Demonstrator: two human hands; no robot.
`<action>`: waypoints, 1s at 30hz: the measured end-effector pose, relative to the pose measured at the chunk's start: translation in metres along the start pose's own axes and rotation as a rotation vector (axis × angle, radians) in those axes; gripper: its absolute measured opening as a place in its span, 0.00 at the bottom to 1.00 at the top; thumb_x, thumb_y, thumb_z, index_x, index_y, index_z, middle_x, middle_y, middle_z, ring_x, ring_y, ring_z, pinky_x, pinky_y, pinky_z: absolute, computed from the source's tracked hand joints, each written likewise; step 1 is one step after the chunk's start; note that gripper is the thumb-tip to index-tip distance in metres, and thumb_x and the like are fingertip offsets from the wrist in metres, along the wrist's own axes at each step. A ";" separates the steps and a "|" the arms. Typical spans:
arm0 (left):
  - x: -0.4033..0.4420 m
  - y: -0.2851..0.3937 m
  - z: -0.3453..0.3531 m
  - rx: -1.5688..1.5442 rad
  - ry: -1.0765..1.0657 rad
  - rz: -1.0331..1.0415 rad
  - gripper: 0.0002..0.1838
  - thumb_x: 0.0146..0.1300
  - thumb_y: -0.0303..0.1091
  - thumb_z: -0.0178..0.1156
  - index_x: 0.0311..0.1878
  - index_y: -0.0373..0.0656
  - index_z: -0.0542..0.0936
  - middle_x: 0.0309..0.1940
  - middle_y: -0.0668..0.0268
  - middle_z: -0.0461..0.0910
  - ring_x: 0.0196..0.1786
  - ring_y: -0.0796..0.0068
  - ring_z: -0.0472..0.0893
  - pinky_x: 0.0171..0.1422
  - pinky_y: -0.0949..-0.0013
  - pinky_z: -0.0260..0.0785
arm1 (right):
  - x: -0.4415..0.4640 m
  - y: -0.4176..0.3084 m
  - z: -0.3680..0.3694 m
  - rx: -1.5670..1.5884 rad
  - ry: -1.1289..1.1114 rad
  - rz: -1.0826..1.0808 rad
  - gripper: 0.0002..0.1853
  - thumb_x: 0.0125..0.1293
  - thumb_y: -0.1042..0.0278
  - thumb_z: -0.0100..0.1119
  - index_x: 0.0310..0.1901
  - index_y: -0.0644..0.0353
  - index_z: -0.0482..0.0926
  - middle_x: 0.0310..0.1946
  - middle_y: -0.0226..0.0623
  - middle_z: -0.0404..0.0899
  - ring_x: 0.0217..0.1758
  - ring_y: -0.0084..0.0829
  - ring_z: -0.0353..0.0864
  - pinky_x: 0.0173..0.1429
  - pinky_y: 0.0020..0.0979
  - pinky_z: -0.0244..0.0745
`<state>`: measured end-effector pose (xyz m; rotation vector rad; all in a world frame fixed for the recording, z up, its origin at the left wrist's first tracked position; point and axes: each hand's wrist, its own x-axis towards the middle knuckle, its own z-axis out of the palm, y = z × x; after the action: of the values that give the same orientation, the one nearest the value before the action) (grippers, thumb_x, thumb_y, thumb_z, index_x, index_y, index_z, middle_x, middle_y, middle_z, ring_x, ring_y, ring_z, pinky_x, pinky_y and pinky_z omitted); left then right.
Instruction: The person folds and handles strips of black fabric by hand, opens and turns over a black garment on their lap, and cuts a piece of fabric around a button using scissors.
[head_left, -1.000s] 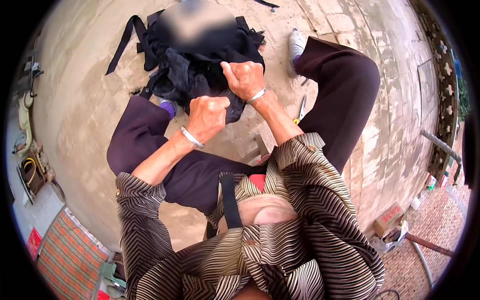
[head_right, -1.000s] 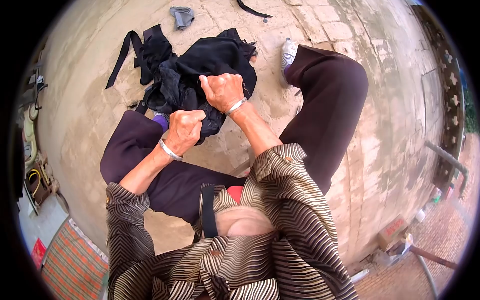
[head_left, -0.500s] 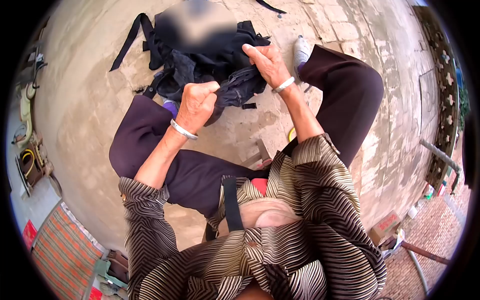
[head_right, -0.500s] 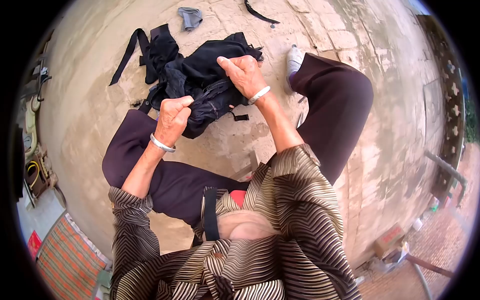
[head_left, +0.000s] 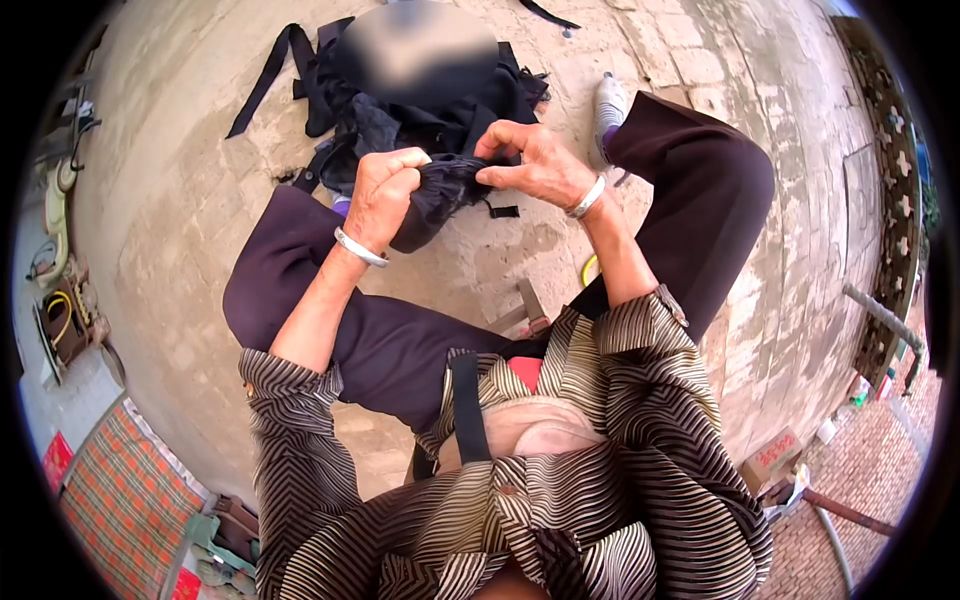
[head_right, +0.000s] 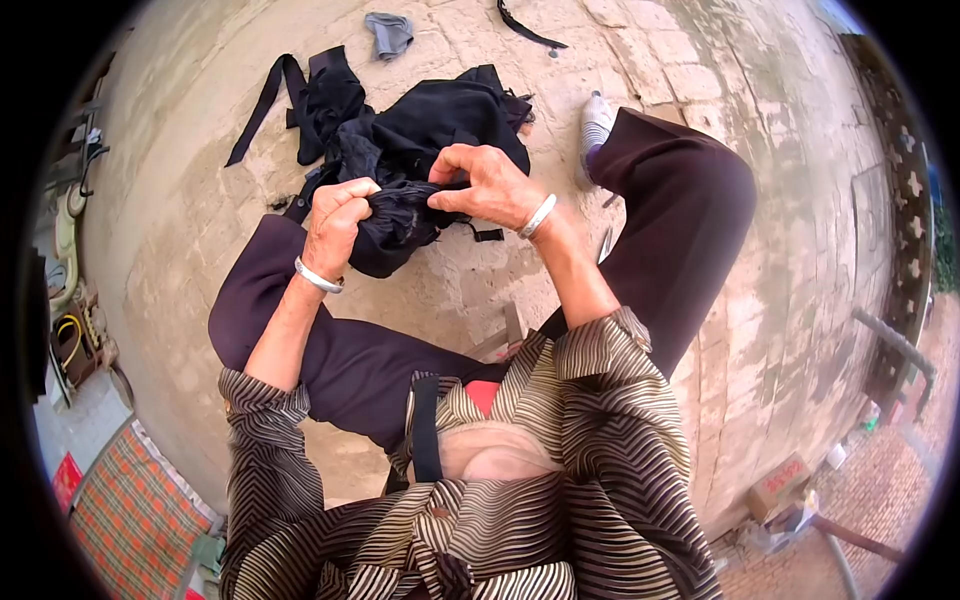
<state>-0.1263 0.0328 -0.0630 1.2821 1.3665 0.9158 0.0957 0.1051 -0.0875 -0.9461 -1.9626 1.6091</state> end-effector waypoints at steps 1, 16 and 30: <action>0.001 0.000 -0.001 0.012 -0.010 -0.011 0.05 0.52 0.22 0.48 0.29 0.29 0.73 0.20 0.72 0.65 0.25 0.85 0.63 0.30 0.75 0.56 | 0.001 0.004 0.006 -0.043 0.057 -0.088 0.12 0.54 0.70 0.69 0.35 0.67 0.78 0.29 0.35 0.78 0.32 0.24 0.75 0.39 0.30 0.73; 0.002 -0.004 0.013 0.622 0.064 0.204 0.07 0.61 0.30 0.64 0.36 0.37 0.78 0.21 0.57 0.78 0.22 0.62 0.79 0.29 0.67 0.69 | 0.000 -0.008 0.011 0.223 0.078 0.056 0.03 0.60 0.75 0.60 0.33 0.66 0.77 0.24 0.23 0.71 0.29 0.13 0.65 0.33 0.21 0.64; 0.001 -0.003 0.011 0.547 0.029 0.252 0.05 0.59 0.22 0.59 0.39 0.35 0.78 0.25 0.59 0.78 0.24 0.67 0.78 0.30 0.69 0.68 | 0.003 -0.006 0.021 -0.022 0.074 -0.012 0.12 0.57 0.67 0.66 0.36 0.64 0.74 0.24 0.35 0.77 0.27 0.28 0.76 0.35 0.31 0.72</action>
<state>-0.1161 0.0320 -0.0680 1.8943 1.5627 0.7493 0.0775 0.0928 -0.0870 -0.9863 -1.9358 1.5265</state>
